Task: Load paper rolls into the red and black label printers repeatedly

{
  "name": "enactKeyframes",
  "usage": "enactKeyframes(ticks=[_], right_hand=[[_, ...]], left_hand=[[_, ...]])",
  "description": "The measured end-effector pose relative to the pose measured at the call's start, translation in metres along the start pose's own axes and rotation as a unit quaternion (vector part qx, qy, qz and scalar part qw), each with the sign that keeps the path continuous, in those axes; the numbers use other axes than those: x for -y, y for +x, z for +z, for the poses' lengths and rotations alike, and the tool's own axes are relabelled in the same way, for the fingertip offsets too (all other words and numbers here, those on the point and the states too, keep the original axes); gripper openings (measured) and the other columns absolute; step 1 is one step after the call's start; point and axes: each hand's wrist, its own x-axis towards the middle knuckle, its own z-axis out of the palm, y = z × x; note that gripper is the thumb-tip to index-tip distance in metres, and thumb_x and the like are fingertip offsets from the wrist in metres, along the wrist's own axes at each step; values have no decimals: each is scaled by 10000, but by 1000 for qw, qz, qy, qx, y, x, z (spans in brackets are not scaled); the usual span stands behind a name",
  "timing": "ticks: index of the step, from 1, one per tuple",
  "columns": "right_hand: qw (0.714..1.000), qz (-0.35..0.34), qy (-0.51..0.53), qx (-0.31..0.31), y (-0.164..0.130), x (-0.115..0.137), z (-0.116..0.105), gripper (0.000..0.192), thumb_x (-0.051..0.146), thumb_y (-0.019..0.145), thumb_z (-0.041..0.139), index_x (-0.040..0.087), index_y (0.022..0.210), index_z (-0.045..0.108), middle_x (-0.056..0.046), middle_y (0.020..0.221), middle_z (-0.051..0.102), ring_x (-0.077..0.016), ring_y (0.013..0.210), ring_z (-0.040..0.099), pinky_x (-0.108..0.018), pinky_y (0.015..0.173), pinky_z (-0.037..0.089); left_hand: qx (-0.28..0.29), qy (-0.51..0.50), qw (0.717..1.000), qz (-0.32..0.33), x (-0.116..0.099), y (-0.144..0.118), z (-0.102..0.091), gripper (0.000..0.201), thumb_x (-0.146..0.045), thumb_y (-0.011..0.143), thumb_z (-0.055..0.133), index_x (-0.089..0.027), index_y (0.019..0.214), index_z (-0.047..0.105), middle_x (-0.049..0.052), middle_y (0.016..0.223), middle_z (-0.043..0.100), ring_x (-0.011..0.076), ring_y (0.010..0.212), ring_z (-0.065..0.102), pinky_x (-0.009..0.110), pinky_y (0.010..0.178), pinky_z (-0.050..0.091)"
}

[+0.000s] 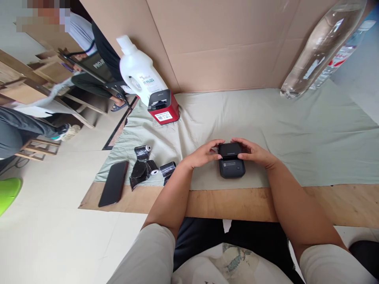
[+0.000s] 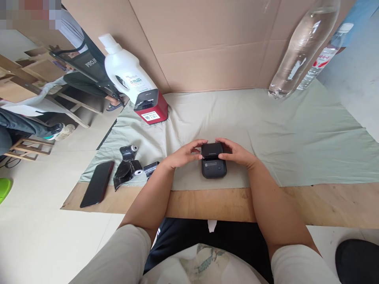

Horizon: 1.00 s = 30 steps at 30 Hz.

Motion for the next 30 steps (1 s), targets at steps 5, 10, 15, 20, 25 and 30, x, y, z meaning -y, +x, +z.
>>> enactKeyframes(ticks=[5,10,15,20,25,30], right_hand=[[985,-18,-54,-165,12,-12,11,626,708,877,468,206,1202,649,-109,1196,687,-275,1158,615,-476,1062,446],[964,-29,-118,-236,20,-20,19,575,699,883,429,201,1032,674,-90,1011,717,-252,975,646,-437,925,498],[960,-20,-130,-247,21,-16,21,575,690,873,409,187,999,657,-99,996,709,-257,965,643,-427,913,482],[961,-17,-135,-242,21,-15,21,558,682,875,397,192,976,645,-87,948,694,-251,953,637,-402,875,489],[962,-24,-134,-237,21,-15,20,548,683,883,391,199,956,641,-78,947,696,-242,930,629,-398,878,483],[963,-22,-137,-232,21,-15,20,551,690,884,394,203,958,639,-78,951,693,-247,936,625,-405,886,481]], left_hand=[[-196,84,977,-28,-3,7,12,265,-326,921,551,-174,1136,587,95,1114,672,179,952,641,347,862,508],[-279,262,922,51,-28,2,32,123,-254,829,680,-193,765,595,25,781,665,182,803,598,352,821,496],[-223,346,911,18,-41,-1,45,322,-243,701,834,-204,996,709,56,966,751,265,973,604,431,893,496],[-193,357,914,-8,-35,3,47,329,-205,765,786,-234,1088,731,47,978,762,256,972,612,430,903,506],[-207,345,915,19,-34,3,47,188,-192,872,665,-225,1041,741,49,907,745,230,937,625,415,904,500],[-202,298,932,34,-34,2,47,146,-209,918,597,-214,984,727,38,842,696,188,870,625,341,847,517]])
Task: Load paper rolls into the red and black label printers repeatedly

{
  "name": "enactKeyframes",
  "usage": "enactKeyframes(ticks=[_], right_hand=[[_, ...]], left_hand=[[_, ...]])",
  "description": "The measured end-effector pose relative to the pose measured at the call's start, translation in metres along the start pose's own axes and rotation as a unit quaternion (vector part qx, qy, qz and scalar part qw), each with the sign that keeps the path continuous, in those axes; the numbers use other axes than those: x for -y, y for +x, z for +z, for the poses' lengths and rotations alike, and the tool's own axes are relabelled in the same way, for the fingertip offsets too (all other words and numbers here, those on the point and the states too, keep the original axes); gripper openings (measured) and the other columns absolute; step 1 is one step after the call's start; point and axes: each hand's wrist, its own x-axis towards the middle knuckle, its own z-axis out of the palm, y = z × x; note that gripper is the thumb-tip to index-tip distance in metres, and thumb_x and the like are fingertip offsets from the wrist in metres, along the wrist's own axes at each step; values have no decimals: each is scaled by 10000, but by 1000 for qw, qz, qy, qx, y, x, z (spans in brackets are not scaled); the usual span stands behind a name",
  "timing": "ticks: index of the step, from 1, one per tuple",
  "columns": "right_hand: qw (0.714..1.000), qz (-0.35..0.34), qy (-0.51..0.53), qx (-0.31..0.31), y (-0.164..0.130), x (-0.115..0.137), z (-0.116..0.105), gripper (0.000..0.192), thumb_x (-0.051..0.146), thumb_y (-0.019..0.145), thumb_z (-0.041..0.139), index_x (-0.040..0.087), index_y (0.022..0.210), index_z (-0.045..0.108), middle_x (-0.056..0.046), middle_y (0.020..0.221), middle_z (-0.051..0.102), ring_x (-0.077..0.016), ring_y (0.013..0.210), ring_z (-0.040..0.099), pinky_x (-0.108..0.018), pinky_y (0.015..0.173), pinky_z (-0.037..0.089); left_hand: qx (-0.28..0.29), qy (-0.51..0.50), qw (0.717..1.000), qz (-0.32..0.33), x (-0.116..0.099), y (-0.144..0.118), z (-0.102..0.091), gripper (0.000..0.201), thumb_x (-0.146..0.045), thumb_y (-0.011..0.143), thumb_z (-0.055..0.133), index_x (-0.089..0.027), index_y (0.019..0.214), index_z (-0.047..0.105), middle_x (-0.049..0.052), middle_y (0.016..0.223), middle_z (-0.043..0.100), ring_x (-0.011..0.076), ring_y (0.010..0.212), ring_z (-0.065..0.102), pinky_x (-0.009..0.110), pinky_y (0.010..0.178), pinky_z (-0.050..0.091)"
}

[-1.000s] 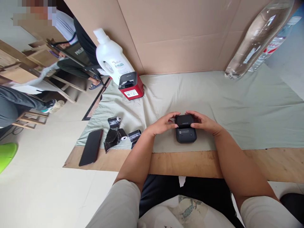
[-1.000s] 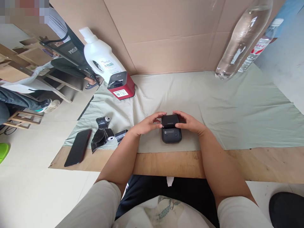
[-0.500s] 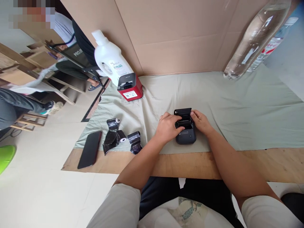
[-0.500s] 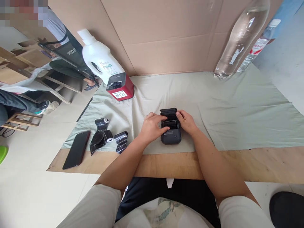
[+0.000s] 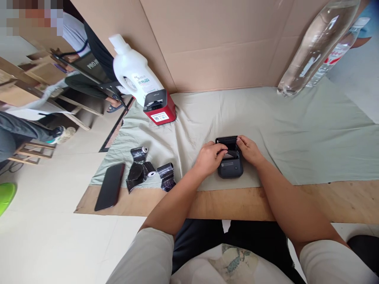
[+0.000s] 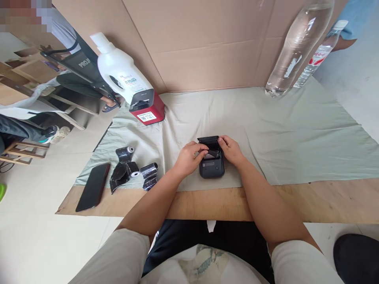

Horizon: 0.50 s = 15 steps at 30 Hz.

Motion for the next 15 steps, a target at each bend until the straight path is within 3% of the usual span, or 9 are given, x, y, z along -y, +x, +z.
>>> enactKeyframes(ticks=[5,11,14,15], right_hand=[[1000,1,12,2,0,0,0,569,718,876,399,212,961,645,-72,944,693,-247,942,620,-402,900,478],[1000,-1,15,2,-1,1,-1,580,735,866,404,218,957,652,-65,929,697,-245,925,620,-401,892,484],[1000,4,12,1,-1,2,-1,570,725,868,402,214,944,642,-69,942,695,-244,934,624,-397,896,482],[1000,5,12,1,-1,3,-1,566,719,870,401,210,942,637,-72,948,693,-243,937,625,-396,899,481]], left_hand=[[42,-32,999,1,-1,1,-3,174,-237,938,545,-209,903,713,33,822,686,194,874,604,324,799,503],[135,-31,988,74,-4,1,-12,366,-332,1000,437,-203,796,711,47,814,714,218,888,596,373,861,470],[144,-15,986,85,-5,0,-13,162,-353,883,660,-215,942,723,46,905,728,243,964,603,394,897,457],[146,-6,986,85,-5,-1,-13,226,-343,810,747,-217,995,715,46,928,727,253,983,602,402,901,455]])
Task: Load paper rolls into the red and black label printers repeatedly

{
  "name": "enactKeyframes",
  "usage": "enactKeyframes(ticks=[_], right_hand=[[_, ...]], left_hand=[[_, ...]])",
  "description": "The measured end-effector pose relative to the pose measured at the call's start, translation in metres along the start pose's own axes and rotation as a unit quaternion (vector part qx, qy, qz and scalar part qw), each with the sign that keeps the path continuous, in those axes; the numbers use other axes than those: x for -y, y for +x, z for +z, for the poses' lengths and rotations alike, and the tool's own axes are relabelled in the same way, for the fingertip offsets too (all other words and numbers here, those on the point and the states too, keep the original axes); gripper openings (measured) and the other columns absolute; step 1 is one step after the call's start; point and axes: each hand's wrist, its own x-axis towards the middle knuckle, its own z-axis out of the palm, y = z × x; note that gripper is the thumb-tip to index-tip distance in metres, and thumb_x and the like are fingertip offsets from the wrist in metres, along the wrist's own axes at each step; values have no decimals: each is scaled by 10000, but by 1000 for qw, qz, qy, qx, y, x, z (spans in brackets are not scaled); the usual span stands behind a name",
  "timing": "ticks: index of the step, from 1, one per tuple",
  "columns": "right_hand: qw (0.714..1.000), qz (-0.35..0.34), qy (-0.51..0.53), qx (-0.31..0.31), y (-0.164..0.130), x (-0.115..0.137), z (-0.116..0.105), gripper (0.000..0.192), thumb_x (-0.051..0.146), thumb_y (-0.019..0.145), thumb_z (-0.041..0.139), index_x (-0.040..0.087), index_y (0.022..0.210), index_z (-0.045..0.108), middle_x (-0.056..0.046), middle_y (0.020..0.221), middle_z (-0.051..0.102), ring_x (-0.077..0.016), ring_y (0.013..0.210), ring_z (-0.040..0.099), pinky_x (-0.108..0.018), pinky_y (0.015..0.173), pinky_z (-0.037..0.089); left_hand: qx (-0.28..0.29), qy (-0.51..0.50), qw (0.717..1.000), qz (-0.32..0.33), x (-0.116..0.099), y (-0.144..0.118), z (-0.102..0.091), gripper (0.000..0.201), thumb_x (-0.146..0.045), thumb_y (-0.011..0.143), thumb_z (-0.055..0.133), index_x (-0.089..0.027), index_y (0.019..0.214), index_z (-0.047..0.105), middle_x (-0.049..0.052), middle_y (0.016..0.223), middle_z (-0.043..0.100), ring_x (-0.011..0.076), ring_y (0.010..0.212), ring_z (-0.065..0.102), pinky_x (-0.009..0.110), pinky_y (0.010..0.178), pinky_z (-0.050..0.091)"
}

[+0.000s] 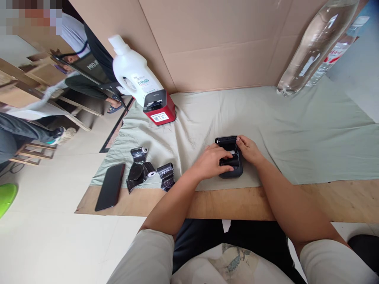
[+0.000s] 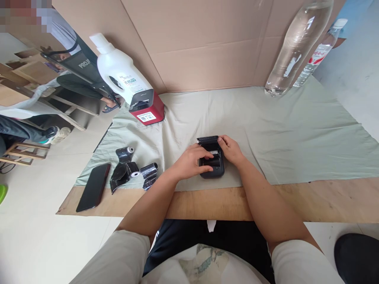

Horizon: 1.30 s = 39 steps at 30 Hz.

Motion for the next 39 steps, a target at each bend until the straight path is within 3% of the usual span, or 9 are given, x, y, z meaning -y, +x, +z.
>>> enactKeyframes(ticks=[2,6,13,22,25,29,35,39], right_hand=[[1000,-1,0,1,0,0,0,558,707,873,398,202,936,627,-78,951,688,-243,942,627,-393,898,480],[1000,-3,-1,4,0,0,0,542,703,874,397,208,919,613,-71,921,682,-242,942,625,-381,872,486],[1000,-4,-1,1,0,0,0,569,725,871,395,214,941,636,-69,953,695,-245,943,626,-400,908,482],[1000,17,21,-11,-1,-4,2,721,811,858,302,217,987,689,-87,988,701,-276,1020,629,-440,947,502],[1000,18,15,-11,-2,-4,2,726,810,858,307,220,1010,702,-91,1028,707,-282,1038,631,-451,964,495],[1000,18,8,-6,-2,-3,2,728,805,864,307,218,1016,709,-90,1028,718,-277,1015,641,-460,965,494],[1000,8,8,-7,-2,0,2,706,803,864,325,225,980,713,-78,1033,732,-264,1021,648,-440,974,482],[1000,11,17,14,-4,4,0,639,763,861,408,222,1030,705,-92,1099,723,-274,1072,642,-449,989,480]], left_hand=[[3,18,1000,-3,-1,0,1,325,-294,736,815,-212,1029,700,49,955,725,264,1001,603,410,893,452],[-1,46,999,12,-2,0,2,43,-212,873,663,-203,897,699,51,940,730,244,980,616,403,869,442],[-54,11,998,26,-4,-1,3,98,-208,925,583,-195,875,665,58,929,718,218,931,623,384,867,464],[8,-27,998,52,-10,-4,-3,289,-307,992,460,-186,827,665,67,889,706,203,891,620,363,853,487],[3,-25,999,47,-10,-5,-3,175,-342,936,588,-190,907,669,54,900,708,205,882,624,356,836,489],[18,42,996,73,-9,-6,1,180,-322,809,758,-201,924,690,60,977,702,229,952,626,374,861,484],[0,171,980,102,-19,-12,7,145,-201,928,567,-182,975,703,84,923,709,219,887,624,360,768,480],[-8,180,978,103,-27,-14,10,200,-248,956,521,-182,932,708,76,824,707,216,825,623,355,742,474]])
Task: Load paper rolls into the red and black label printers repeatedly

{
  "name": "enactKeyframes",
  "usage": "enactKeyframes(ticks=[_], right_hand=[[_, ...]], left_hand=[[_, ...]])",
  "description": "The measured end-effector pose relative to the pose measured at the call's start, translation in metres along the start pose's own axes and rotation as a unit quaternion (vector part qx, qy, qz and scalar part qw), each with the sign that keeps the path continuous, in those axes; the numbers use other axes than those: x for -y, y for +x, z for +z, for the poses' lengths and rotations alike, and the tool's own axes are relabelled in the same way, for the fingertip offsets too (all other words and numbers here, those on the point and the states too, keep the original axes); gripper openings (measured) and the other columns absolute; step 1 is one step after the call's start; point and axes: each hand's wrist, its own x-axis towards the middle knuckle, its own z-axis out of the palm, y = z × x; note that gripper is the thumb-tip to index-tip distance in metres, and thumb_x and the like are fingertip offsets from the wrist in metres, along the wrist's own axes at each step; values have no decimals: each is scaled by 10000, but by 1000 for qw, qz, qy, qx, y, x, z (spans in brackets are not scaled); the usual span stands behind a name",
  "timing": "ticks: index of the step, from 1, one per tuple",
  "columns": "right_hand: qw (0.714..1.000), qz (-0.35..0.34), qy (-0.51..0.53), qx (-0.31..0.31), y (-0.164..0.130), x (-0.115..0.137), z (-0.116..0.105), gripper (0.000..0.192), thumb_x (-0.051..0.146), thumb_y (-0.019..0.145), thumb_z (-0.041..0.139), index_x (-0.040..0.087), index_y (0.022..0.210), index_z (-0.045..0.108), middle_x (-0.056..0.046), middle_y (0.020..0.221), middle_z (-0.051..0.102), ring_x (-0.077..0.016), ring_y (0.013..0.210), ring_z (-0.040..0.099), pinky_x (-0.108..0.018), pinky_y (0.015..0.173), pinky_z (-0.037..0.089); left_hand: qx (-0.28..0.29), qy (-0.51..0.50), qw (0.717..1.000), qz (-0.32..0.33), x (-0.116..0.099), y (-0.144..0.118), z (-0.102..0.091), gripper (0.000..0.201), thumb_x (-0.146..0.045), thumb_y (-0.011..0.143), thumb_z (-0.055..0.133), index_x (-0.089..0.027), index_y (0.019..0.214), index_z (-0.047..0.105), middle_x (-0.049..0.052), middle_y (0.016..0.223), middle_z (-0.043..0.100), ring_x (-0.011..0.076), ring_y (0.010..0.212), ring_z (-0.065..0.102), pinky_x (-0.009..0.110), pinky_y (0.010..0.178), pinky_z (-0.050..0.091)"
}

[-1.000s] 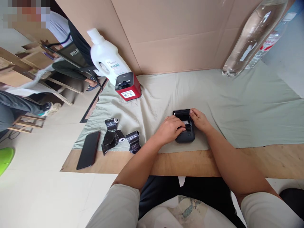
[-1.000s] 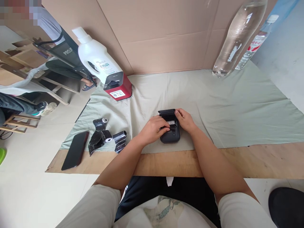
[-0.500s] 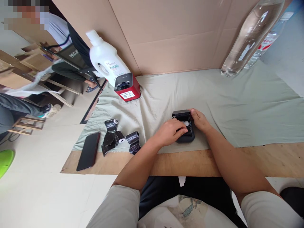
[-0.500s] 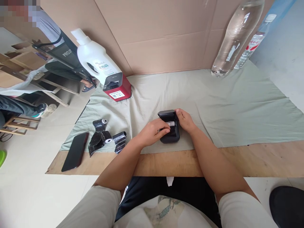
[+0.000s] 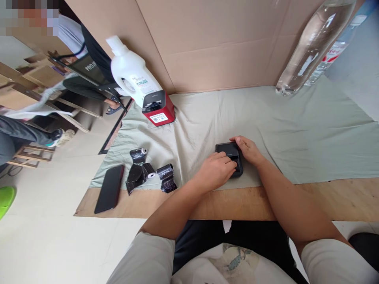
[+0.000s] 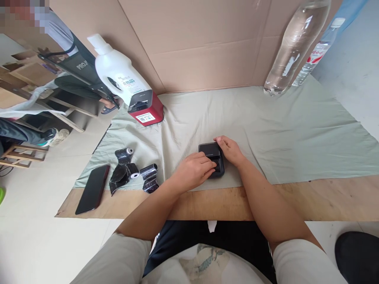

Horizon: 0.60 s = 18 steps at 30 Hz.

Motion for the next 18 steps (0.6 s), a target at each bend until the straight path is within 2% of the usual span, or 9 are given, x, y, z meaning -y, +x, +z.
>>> enactKeyframes(ticks=[3,5,7,8,10,12,14,18], right_hand=[[999,4,-13,50,-2,5,-2,585,660,759,658,222,1148,673,-100,1196,690,-295,1130,622,-469,1013,473],[996,9,-20,81,-4,7,-4,612,574,708,748,236,1208,650,-104,1273,653,-306,1187,596,-482,1046,454],[995,22,-10,101,-5,10,-5,618,529,713,757,238,1244,631,-107,1311,630,-307,1217,581,-486,1063,446],[993,32,-2,110,-5,11,-5,622,517,721,753,235,1260,620,-109,1313,628,-307,1215,583,-487,1059,453],[991,49,8,120,-6,12,-6,643,500,723,755,224,1284,604,-114,1308,628,-307,1199,595,-485,1042,473],[991,57,13,124,-6,15,-6,655,487,724,759,220,1298,594,-119,1317,621,-306,1190,601,-481,1033,485],[990,64,11,125,-7,17,-6,662,471,725,763,218,1310,585,-124,1337,609,-306,1191,600,-483,1038,484],[988,76,-7,132,-7,21,-7,671,458,727,767,224,1326,575,-122,1357,595,-317,1226,581,-502,1052,478]], left_hand=[[-28,-69,997,-33,2,0,-1,212,-327,945,553,-193,877,702,57,797,703,197,777,631,337,735,486],[-98,-125,979,-128,10,1,-1,226,-334,959,519,-205,887,689,43,808,697,174,753,631,315,727,494],[-160,-165,940,-251,23,2,1,172,-317,940,540,-209,955,672,38,864,688,158,744,622,301,716,502],[-167,-182,921,-303,30,3,3,165,-316,906,592,-207,1008,663,42,912,681,151,737,615,300,712,508],[-128,-224,898,-358,43,5,9,341,-332,815,707,-197,1121,640,61,1013,663,142,723,602,308,713,521],[-67,-279,887,-362,53,7,15,485,-366,774,747,-186,1204,616,90,1095,649,147,747,609,324,745,532],[-30,-327,878,-350,57,8,19,511,-390,787,727,-177,1234,605,109,1132,643,168,815,626,339,790,533],[6,-372,859,-351,57,9,17,537,-384,795,707,-174,1267,565,116,1187,633,202,950,625,367,877,520]])
